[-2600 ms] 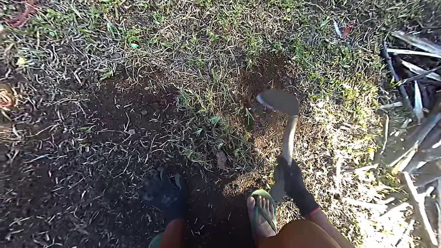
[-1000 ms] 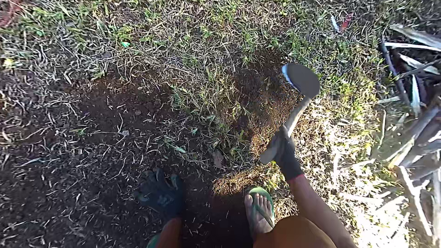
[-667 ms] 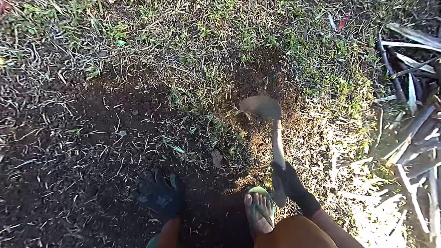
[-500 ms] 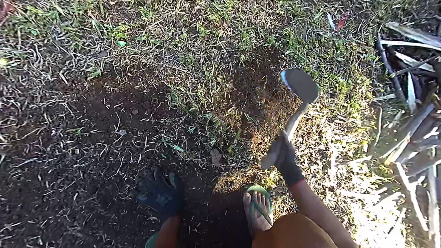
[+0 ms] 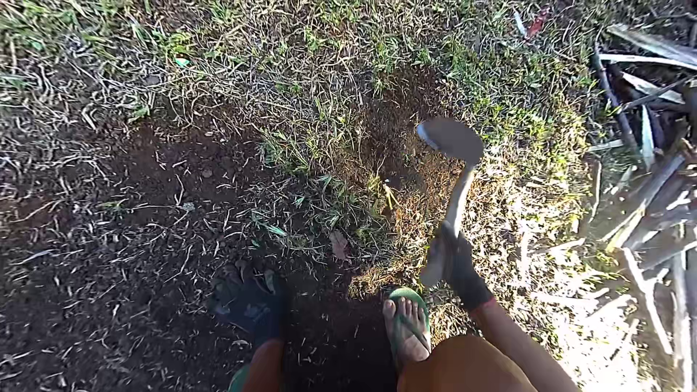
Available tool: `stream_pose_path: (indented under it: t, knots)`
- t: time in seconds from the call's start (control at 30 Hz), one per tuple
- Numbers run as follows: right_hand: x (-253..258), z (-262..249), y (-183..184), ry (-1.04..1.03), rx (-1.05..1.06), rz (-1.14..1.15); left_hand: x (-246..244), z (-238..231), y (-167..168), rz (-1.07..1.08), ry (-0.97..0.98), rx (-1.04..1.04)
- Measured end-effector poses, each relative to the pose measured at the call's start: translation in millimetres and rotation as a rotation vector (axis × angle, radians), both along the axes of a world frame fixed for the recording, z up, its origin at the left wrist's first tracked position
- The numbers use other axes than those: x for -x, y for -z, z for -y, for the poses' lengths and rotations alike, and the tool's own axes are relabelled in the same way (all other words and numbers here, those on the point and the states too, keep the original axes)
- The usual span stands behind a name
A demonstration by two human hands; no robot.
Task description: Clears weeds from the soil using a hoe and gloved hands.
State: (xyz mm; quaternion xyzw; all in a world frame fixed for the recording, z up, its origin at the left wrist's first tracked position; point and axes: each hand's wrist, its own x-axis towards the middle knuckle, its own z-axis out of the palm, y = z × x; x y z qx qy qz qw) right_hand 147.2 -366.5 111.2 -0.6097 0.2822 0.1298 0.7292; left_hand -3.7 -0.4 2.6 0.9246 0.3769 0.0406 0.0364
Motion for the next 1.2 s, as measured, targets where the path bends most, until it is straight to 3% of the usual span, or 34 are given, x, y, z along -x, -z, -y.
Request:
stream_pose_path:
  t: [0.07,0.1,0.2,0.27,0.33,0.43,0.57,0.63,0.73,0.8,0.97,1.07,1.2]
  knots:
    - [-27.9,-23.3,14.9,0.183,-0.198,0.035,-0.6,1.6,-1.7,0.004,-0.007,0.020]
    - [-27.3,-32.4,24.2,0.172,-0.205,0.038,-1.0,2.4,-2.6,0.011,-0.008,0.028]
    - [25.9,-36.0,30.3,-0.265,0.029,-0.133,-1.4,2.4,-4.5,0.012,-0.005,0.022]
    - [56.3,-23.1,18.4,-0.400,0.068,-0.258,-1.7,1.3,-3.1,0.008,-0.009,0.021]
    - [66.3,-3.0,5.2,-0.349,0.074,-0.285,0.1,2.0,-2.2,-0.014,-0.016,0.026]
    - [42.7,12.0,1.2,-0.159,0.084,-0.131,-0.5,0.4,-1.2,-0.011,-0.011,0.022]
    - [-2.0,-11.8,22.5,0.230,-0.215,0.021,1.2,0.4,1.5,-0.005,-0.012,0.011]
    - [29.4,-21.3,33.3,0.046,-0.128,-0.035,0.1,0.1,1.0,-0.004,-0.008,0.011]
    - [103.3,-13.6,28.1,-0.522,0.089,-0.267,-2.3,1.0,-2.2,-0.006,-0.011,0.012]
    - [124.1,-10.4,17.2,-0.608,0.141,-0.321,-2.0,1.2,-2.5,-0.011,-0.013,0.011]
    - [104.7,0.2,4.6,-0.458,0.244,-0.196,-1.6,-0.3,-3.2,-0.015,-0.001,0.018]
    - [78.6,6.6,6.6,-0.234,0.113,-0.126,-0.6,-3.2,-0.4,0.075,-0.025,0.072]
    - [91.1,13.3,36.7,0.056,-0.001,-0.110,-36.2,5.0,-38.2,0.229,-0.108,0.284]
